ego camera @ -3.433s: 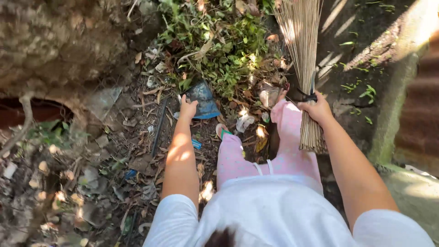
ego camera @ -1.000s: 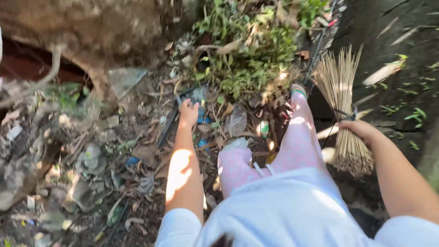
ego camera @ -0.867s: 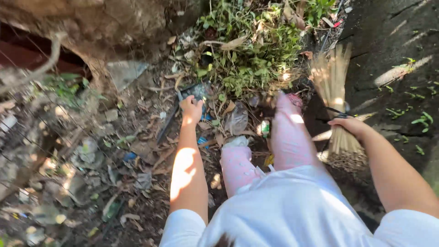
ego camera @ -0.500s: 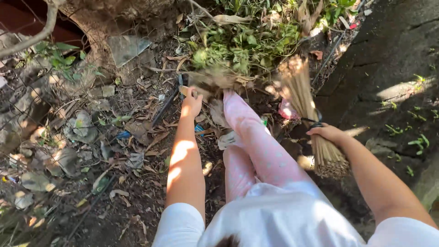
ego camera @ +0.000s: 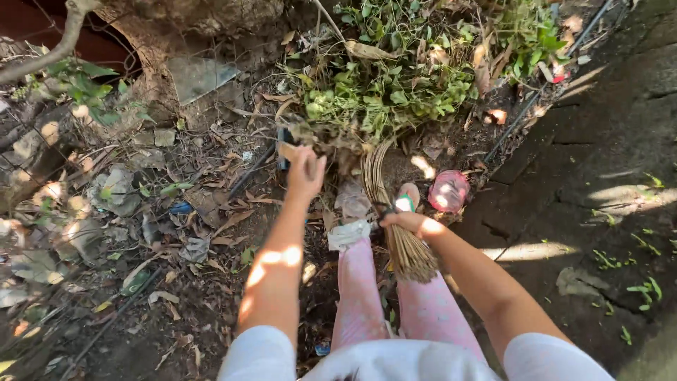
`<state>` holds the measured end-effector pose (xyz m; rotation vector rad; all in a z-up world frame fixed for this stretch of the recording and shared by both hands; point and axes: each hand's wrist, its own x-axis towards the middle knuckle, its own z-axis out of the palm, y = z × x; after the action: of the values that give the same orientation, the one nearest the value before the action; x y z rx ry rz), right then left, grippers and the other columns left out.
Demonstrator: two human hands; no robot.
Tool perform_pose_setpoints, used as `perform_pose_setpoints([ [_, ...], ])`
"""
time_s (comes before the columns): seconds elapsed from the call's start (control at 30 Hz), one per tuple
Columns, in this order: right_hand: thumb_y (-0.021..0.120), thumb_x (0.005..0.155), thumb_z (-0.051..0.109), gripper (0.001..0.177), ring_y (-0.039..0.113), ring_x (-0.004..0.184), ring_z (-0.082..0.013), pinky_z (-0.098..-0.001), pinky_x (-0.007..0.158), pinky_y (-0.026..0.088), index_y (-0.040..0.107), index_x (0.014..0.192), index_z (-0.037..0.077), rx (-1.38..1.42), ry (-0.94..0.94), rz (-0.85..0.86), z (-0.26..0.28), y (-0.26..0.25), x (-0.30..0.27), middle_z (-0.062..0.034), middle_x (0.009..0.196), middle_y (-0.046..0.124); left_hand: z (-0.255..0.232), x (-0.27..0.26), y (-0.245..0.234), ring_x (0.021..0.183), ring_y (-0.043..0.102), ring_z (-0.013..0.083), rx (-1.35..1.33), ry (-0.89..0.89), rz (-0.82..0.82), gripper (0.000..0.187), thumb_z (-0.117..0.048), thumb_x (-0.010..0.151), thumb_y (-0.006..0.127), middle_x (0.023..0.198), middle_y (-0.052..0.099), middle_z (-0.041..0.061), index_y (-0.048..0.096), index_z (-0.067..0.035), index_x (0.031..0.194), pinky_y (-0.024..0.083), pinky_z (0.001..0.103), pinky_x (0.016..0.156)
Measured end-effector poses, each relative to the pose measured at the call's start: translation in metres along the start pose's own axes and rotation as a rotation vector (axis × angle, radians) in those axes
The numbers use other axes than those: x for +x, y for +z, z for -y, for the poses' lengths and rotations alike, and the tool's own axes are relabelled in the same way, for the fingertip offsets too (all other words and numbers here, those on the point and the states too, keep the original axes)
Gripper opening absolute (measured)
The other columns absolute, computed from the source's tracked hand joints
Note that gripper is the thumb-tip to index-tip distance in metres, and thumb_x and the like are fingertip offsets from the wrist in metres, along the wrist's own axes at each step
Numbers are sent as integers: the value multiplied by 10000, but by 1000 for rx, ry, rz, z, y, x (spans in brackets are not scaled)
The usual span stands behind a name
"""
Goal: The person is sweeping and collecting leaves and debris from an outdoor dirt path using a broom and a handheld scraper tool.
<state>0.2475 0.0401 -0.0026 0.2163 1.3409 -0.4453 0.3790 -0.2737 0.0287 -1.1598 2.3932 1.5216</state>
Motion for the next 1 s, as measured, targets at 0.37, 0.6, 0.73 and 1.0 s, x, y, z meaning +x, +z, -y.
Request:
perform_pose_setpoints([
  [0.37,788,810,277,652,638,888,-173,-329,806,541,508,1337,16,-33,-373,2,-52,-48,-111,-65,1000,660,-163,37,44,986,554,311,-203,424,-624,262,-244,973,740,1056,572,126,577,-49,1037,459,433,894],
  [0.6,751,784,153,741,654,668,-275,-429,629,571,255,1317,292,385,-233,28,-102,-115,-200,-179,844,666,-307,35,6,1039,567,218,-313,428,-669,274,-266,1003,735,1142,584,78,599,-55,1112,470,364,934],
  [0.73,799,856,196,611,700,773,-173,-344,703,603,496,1330,-43,237,-596,77,-88,-179,-260,-95,924,700,-423,48,-12,1043,562,191,-442,355,-643,269,-276,1002,728,1129,587,62,641,-49,1118,467,348,932],
  [1.0,746,764,254,506,648,559,-227,-366,488,551,557,1203,89,506,-644,68,5,-293,-359,-109,757,661,-626,157,-3,912,603,149,-514,622,-872,311,-301,973,781,1006,633,30,693,-39,1115,520,313,833],
])
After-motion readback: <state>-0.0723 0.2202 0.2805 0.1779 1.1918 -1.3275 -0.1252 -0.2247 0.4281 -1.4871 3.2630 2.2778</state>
